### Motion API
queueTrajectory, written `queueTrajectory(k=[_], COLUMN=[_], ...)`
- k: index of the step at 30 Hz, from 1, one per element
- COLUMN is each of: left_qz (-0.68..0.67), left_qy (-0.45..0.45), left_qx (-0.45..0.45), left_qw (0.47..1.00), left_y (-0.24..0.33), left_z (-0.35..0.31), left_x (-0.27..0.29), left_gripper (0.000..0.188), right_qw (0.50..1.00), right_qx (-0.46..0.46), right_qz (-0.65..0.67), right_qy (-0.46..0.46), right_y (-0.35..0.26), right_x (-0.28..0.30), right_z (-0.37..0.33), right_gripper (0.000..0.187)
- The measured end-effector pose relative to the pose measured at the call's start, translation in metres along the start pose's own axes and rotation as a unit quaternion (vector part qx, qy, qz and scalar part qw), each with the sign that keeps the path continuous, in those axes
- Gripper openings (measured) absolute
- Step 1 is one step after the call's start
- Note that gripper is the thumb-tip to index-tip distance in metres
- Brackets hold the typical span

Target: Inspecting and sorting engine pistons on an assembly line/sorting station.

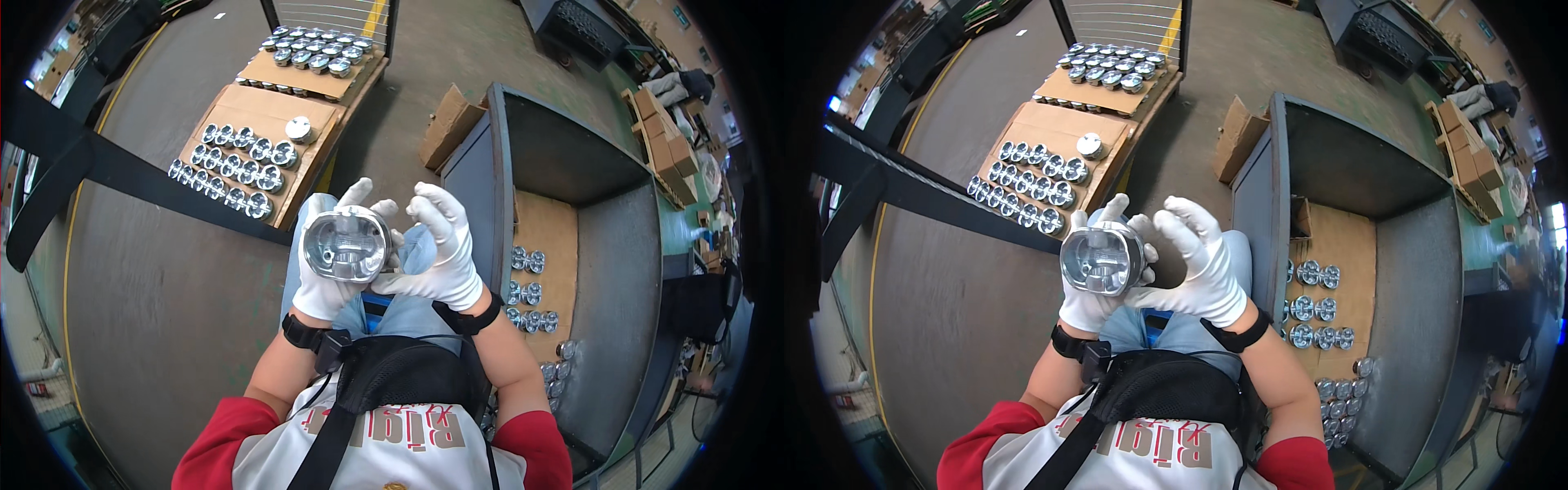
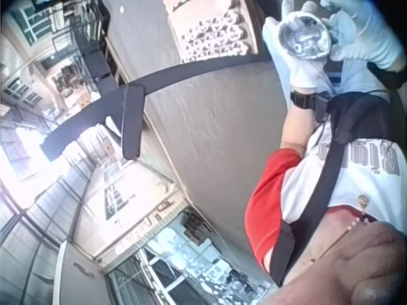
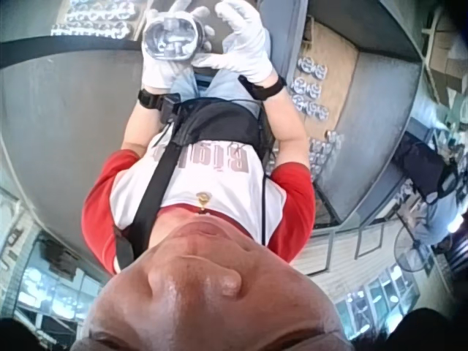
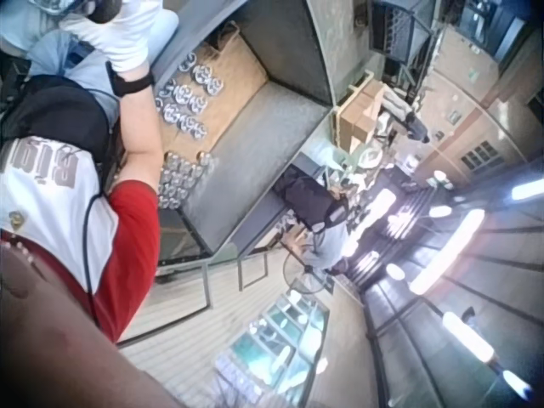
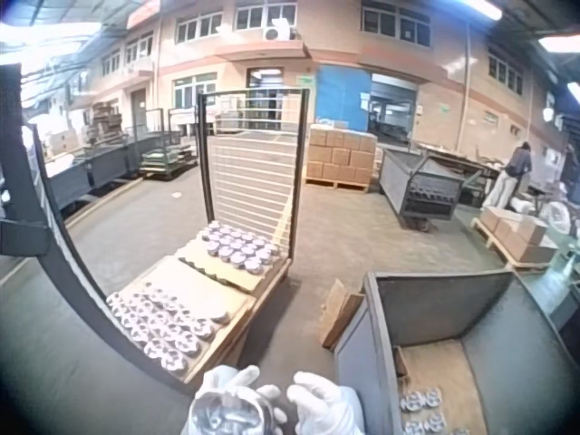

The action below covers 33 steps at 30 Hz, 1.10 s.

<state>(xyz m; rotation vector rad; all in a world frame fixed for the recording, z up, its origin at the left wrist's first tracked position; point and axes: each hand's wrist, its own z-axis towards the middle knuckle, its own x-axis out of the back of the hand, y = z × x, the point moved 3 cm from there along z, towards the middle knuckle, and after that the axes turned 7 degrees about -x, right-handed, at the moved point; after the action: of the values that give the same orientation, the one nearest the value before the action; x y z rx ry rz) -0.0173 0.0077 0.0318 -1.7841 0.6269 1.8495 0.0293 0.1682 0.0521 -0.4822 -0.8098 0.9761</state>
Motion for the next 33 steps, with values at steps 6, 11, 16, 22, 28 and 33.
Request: queueTrajectory(k=[6, 11, 16, 22, 28, 33], left_qz=[0.003, 0.033, 0.245, 0.372, 0.606, 0.678], left_qy=[-0.027, 0.035, 0.17, 0.03, -0.252, -0.269], left_qx=[-0.008, -0.005, -0.011, 0.089, 0.259, 0.203], left_qw=[1.0, 0.999, 0.954, 0.923, 0.709, 0.653], left_y=[0.014, 0.013, -0.007, -0.024, -0.1, -0.159], left_z=[-0.006, 0.002, 0.026, 0.051, 0.073, 0.123], left_x=[0.005, 0.004, 0.001, -0.015, -0.064, -0.034], left_gripper=[0.068, 0.06, 0.06, 0.048, 0.051, 0.036], right_qw=[0.998, 0.999, 0.992, 0.986, 0.96, 0.889], right_qx=[-0.049, -0.04, 0.061, 0.049, -0.219, -0.423], right_qz=[0.03, 0.003, -0.097, -0.159, -0.131, -0.013], right_qy=[-0.011, 0.009, -0.044, -0.016, 0.12, 0.172], right_y=[0.009, 0.012, -0.05, -0.066, -0.103, -0.089], right_x=[-0.021, -0.012, 0.027, 0.025, 0.129, 0.194], right_z=[-0.002, -0.001, 0.034, 0.013, -0.03, -0.144], right_gripper=[0.11, 0.105, 0.026, 0.009, 0.015, 0.017])
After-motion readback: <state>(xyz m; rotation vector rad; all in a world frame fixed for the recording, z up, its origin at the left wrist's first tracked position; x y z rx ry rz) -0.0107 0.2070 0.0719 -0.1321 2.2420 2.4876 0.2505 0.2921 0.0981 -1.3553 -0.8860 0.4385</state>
